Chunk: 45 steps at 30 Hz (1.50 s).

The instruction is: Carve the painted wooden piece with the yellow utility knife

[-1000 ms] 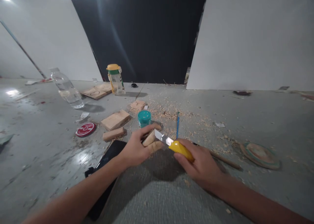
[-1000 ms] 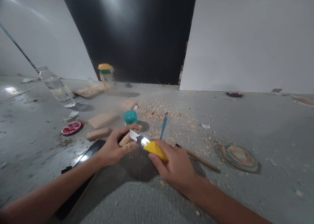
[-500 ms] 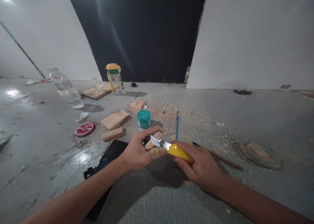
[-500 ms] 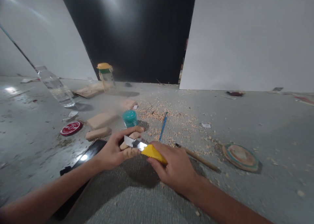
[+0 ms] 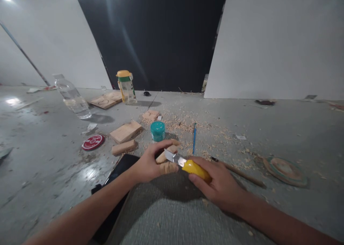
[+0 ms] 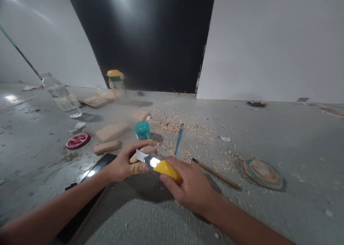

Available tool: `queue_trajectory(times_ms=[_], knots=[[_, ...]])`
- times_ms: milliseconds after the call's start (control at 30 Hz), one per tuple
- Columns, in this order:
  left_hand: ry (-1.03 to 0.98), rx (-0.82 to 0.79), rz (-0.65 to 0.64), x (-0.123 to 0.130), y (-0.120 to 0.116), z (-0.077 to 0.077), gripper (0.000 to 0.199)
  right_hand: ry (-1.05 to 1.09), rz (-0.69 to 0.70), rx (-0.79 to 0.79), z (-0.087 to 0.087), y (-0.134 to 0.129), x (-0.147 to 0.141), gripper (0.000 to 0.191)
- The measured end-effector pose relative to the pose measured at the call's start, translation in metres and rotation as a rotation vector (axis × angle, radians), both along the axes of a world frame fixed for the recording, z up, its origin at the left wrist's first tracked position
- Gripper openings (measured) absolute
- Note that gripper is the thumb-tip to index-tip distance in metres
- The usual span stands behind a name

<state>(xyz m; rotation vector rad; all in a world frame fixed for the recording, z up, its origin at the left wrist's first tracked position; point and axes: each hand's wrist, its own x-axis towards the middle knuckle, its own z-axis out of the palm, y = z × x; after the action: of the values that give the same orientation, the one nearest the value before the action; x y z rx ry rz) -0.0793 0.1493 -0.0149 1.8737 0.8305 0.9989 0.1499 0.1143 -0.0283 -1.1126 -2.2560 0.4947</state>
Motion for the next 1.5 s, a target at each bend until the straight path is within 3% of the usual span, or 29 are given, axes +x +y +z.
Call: queue_trajectory(times_ms=[267, 500, 633, 833, 1033, 1167, 1300, 1500], knots=[[-0.024, -0.012, -0.017, -0.002, 0.000, -0.005, 0.058, 0.012, 0.042, -0.023, 0.002, 0.002, 0.000, 0.026], [-0.018, -0.046, -0.053, 0.001, -0.002, 0.000, 0.057, 0.010, 0.057, -0.027, 0.002, 0.001, -0.001, 0.023], [0.024, -0.055, 0.048, 0.008, -0.007, 0.003, 0.053, 0.043, 0.002, 0.013, -0.002, 0.002, -0.001, 0.023], [0.099, 0.046, 0.198, 0.011, -0.006, 0.003, 0.028, 0.105, -0.166, -0.030, -0.003, 0.006, -0.003, 0.028], [-0.173, -0.207, 0.062, 0.009, 0.000, -0.002, 0.040, 0.075, -0.046, -0.041, 0.001, -0.001, -0.003, 0.028], [-0.037, -0.164, -0.007, 0.005, 0.003, 0.005, 0.022, 0.089, -0.072, -0.091, 0.000, 0.001, -0.003, 0.031], [0.094, -0.129, 0.010, 0.003, 0.002, 0.012, 0.018, 0.133, -0.090, -0.117, -0.002, 0.005, -0.004, 0.031], [-0.016, -0.329, -0.053, 0.005, 0.000, 0.003, 0.025, 0.111, -0.085, -0.113, -0.004, 0.007, -0.003, 0.032]])
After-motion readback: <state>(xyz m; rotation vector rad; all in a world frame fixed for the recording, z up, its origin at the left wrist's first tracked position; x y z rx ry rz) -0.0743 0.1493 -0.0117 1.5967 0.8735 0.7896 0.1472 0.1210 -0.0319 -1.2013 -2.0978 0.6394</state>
